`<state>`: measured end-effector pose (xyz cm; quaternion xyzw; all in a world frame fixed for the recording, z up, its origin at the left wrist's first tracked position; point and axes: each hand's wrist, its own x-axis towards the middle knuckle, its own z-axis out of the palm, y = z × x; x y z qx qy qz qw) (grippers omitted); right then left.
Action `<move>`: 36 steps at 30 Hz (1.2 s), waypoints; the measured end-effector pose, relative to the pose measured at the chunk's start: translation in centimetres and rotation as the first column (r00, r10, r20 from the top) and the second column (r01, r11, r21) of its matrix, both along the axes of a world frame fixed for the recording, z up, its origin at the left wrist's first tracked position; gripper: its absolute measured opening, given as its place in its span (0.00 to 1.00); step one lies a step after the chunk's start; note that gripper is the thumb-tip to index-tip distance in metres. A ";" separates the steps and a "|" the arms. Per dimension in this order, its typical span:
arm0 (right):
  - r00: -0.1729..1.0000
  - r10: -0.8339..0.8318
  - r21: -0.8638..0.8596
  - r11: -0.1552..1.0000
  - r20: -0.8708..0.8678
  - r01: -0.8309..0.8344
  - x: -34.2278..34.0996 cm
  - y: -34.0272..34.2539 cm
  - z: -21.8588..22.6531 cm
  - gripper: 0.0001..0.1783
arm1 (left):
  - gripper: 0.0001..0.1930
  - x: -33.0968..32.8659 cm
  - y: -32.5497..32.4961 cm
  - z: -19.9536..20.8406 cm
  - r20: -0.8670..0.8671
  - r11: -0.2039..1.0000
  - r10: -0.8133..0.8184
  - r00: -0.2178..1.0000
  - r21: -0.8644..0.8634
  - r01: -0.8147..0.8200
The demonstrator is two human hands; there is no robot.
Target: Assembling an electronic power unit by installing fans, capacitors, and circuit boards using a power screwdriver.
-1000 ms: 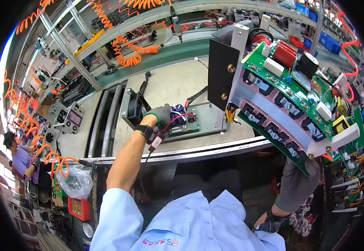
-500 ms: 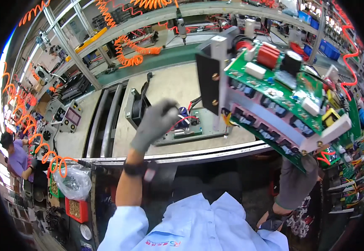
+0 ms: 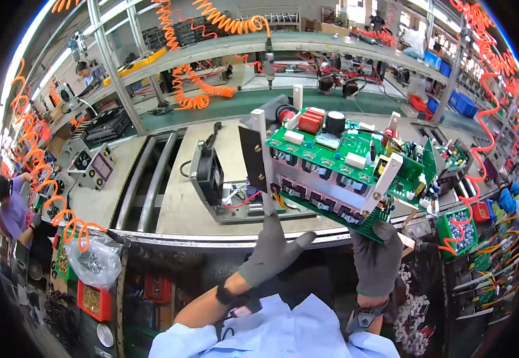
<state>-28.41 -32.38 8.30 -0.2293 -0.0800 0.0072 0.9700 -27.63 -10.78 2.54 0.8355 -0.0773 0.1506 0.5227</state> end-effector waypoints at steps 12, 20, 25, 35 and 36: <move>0.999 0.033 0.104 0.994 0.005 -0.034 -0.2 -0.3 -0.4 0.25 | 0.17 7.3 0.3 -3.1 0.035 0.697 -0.168 0.985 -0.703 0.144; 0.989 0.125 0.104 0.988 -0.082 -0.116 -0.1 -0.7 -2.5 0.28 | 0.11 0.7 -0.6 -3.6 -0.026 0.539 -0.320 0.947 -0.827 0.159; 0.988 0.143 -0.008 0.990 -0.058 -0.143 -0.1 -0.6 -2.9 0.23 | 0.26 -3.3 0.3 -2.0 0.093 0.010 -0.570 0.817 -0.993 0.120; 0.994 -0.018 -0.256 0.967 -0.111 -0.011 0.2 -0.1 -5.6 0.28 | 0.55 -3.8 4.6 3.5 -0.077 0.035 -0.524 0.848 -0.997 -0.068; 0.992 -0.012 -0.225 0.974 -0.124 -0.017 0.0 -0.2 -6.2 0.25 | 0.55 -3.5 4.6 4.1 -0.108 0.104 -0.519 0.848 -0.993 -0.063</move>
